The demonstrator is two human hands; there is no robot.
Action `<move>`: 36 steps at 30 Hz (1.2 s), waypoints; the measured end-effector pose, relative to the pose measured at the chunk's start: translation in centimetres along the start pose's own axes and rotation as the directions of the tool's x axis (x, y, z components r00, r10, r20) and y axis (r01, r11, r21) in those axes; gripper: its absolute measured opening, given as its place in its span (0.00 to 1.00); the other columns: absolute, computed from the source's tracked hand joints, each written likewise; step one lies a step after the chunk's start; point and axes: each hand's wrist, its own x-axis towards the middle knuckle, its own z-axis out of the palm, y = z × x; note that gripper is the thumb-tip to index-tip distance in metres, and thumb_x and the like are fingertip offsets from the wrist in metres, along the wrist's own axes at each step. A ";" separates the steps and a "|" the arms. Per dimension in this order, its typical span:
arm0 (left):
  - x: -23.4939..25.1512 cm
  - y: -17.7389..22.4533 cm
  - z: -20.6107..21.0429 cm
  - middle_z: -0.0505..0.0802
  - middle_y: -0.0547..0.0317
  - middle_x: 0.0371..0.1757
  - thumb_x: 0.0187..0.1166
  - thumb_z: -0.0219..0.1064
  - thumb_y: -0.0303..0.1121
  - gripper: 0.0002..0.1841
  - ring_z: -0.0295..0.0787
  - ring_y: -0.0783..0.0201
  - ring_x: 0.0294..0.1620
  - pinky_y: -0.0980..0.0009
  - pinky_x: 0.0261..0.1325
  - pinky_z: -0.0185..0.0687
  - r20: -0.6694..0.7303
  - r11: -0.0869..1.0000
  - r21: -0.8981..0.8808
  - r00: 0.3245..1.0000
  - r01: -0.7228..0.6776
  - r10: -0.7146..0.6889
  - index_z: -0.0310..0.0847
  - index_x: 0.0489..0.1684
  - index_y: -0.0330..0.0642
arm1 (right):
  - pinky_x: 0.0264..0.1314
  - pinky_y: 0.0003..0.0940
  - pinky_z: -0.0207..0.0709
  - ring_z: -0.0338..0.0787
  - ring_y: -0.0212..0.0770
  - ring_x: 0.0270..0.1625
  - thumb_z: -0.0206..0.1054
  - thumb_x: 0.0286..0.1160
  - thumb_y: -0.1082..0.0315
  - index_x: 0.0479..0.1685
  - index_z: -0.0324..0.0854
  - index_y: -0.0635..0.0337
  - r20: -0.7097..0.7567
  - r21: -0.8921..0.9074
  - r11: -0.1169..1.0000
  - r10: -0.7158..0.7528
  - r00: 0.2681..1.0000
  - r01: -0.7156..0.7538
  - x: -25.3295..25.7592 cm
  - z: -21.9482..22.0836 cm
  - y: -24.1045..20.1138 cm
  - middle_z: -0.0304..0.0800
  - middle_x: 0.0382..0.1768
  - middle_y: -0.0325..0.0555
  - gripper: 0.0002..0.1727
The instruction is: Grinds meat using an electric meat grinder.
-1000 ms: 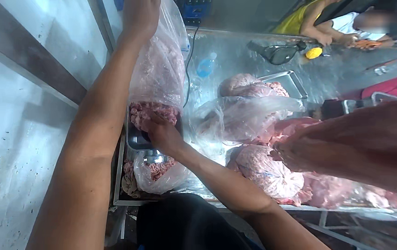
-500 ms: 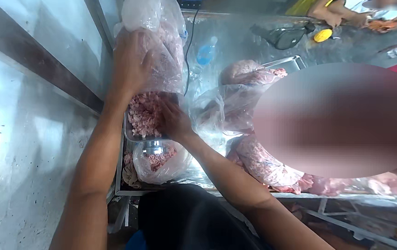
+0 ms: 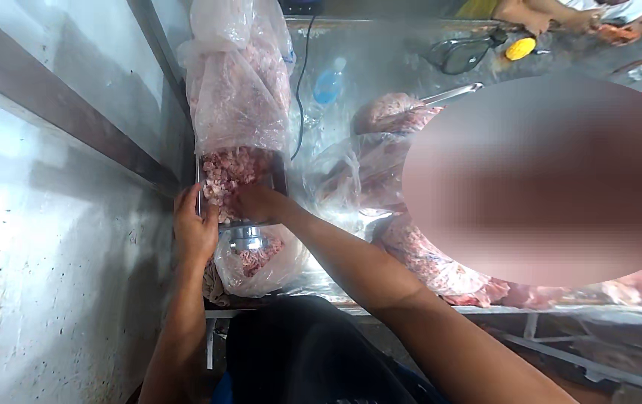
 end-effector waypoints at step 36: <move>-14.0 -8.2 2.4 0.80 0.38 0.79 0.94 0.43 0.52 0.32 0.78 0.52 0.78 0.51 0.80 0.73 0.259 0.907 -0.025 0.879 0.420 -0.400 0.71 0.82 0.35 | 0.72 0.62 0.78 0.84 0.61 0.73 0.57 0.71 0.21 0.73 0.77 0.64 -0.324 -0.293 0.953 -0.018 0.946 -0.082 -4.4 4.6 0.0 0.85 0.68 0.60 0.52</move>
